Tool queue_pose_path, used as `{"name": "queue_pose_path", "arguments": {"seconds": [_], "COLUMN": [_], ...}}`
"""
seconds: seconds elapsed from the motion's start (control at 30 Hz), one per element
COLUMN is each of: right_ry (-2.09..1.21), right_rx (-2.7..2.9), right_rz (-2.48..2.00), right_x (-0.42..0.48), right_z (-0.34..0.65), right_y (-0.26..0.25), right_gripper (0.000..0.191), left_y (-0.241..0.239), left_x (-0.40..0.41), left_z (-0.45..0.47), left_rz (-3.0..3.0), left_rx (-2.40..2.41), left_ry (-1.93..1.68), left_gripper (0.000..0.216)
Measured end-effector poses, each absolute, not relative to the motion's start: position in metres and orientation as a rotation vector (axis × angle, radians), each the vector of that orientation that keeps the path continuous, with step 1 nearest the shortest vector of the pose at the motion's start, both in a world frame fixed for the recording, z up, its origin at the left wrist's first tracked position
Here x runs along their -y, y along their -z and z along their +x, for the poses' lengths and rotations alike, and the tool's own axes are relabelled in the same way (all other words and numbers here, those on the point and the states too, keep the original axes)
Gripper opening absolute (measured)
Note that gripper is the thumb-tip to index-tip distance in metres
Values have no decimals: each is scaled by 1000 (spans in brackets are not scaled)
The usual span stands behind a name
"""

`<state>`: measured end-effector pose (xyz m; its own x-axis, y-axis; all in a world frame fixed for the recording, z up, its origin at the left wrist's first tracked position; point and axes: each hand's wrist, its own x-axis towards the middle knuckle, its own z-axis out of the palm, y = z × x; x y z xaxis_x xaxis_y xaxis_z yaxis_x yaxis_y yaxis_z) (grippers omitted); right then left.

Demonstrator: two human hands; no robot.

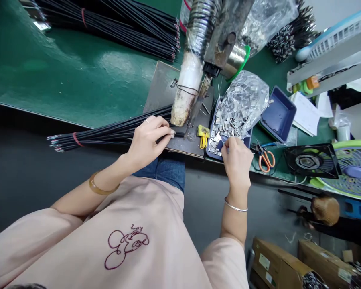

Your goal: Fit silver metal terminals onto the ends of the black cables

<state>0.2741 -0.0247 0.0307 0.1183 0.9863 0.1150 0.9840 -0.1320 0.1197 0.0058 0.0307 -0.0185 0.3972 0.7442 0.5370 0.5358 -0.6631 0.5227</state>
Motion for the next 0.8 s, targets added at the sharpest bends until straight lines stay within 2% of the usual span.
{"name": "queue_pose_path", "arguments": {"seconds": [0.1, 0.2, 0.3, 0.47, 0.57, 0.63, 0.7, 0.8], "right_ry": [-332, -316, -315, -432, -88, 188, 140, 10], "right_rx": [-2000, -2061, -2209, -2480, -2678, -2844, -2940, -3054], "right_rz": [2248, 2271, 2477, 2996, 3274, 3242, 3146, 3000], "right_x": [21, 19, 25, 46, 54, 56, 55, 55], "right_z": [271, 276, 281, 262, 231, 209, 191, 173], "right_y": [-30, -28, -26, -33, -36, -35, -29, -17], "right_gripper": [10, 8, 9, 14, 17, 12, 6, 10], "left_y": [18, 14, 11, 10, 6, 1, -4, -12], "left_x": [-26, -23, -19, -9, -2, 1, 2, 0], "left_z": [4, 5, 5, 5, 8, 10, 13, 15], "left_rz": [2419, 2444, 2425, 2404, 2352, 2234, 2023, 1654], "left_rx": [-1159, -1192, -1115, -944, -835, -807, -832, -869], "left_ry": [-1097, -1120, -1263, -1357, -1296, -1223, -1126, -961], "left_gripper": [15, 18, 24, 18, 17, 16, 14, 13]}}
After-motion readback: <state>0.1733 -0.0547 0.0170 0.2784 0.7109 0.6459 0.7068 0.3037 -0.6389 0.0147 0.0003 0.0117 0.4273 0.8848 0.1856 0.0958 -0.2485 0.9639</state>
